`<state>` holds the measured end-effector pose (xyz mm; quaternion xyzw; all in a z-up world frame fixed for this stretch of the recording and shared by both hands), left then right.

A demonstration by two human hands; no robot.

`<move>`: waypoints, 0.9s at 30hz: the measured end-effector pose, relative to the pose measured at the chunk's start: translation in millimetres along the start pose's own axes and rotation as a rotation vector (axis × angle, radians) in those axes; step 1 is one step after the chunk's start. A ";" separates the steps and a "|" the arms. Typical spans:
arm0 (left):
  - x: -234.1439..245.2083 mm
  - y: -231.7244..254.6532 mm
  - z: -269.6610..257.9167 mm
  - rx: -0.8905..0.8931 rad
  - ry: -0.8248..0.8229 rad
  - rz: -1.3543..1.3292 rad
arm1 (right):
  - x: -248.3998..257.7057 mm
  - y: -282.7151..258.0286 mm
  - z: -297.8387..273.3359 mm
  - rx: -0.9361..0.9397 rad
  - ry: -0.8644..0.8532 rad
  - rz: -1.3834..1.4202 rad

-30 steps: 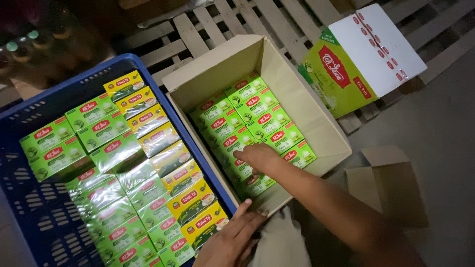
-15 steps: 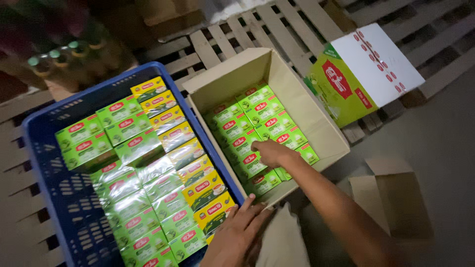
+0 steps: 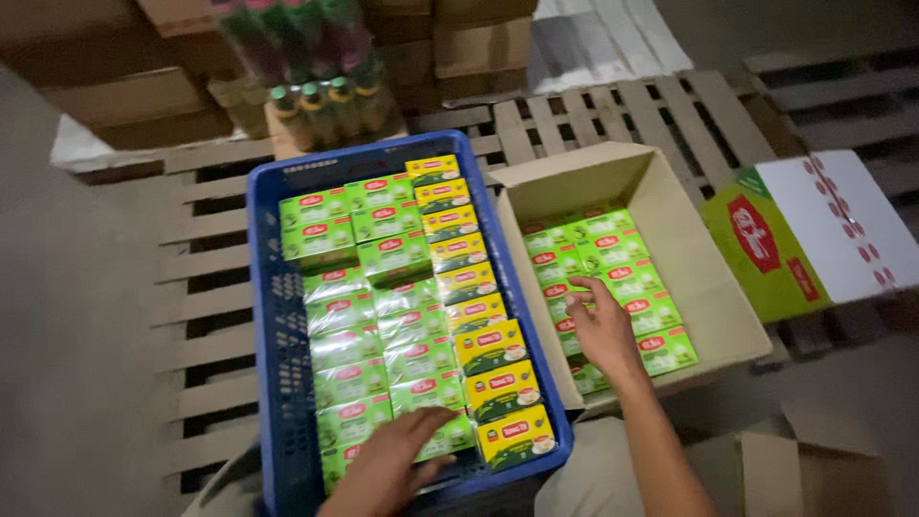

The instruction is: The person transfers small green and yellow boxes from a blue basket on their lap into a cardboard box. They pick up the boxes one by one and place them neatly in rows inside the cardboard box.

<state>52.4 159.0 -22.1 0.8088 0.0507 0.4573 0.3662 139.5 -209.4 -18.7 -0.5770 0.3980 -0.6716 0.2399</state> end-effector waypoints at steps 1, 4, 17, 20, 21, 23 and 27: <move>8.4 -12.1 0.6 0.010 0.011 -0.008 | -7.5 1.8 -0.9 0.010 -0.014 -0.003; 32.6 -55.5 8.2 0.139 0.104 0.017 | -23.5 -2.1 0.1 -0.013 0.011 0.086; 65.2 -197.5 133.1 0.530 0.338 -0.337 | -38.9 -1.4 -2.4 -0.143 0.057 -0.203; 49.0 -227.8 176.9 0.483 0.452 -0.441 | -38.0 -28.6 -5.2 -0.245 0.037 -0.151; 43.8 -237.8 190.2 0.437 0.552 -0.466 | -37.6 -35.9 -6.1 -0.286 0.047 -0.110; 59.3 -216.2 195.8 0.534 0.491 -0.594 | -32.5 -27.2 -5.0 -0.266 0.061 -0.141; 67.2 -202.6 215.8 0.717 0.448 -0.781 | -26.2 39.1 2.7 -0.104 0.163 -0.009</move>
Point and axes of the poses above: each hand's wrist, its own z-axis towards the middle knuckle, its own x-axis out of the back of the hand, y = z × x, the point moved 6 cm from there along z, towards the middle knuckle, and after that the axes turned 15 degrees about x, right-handed, at the moved point
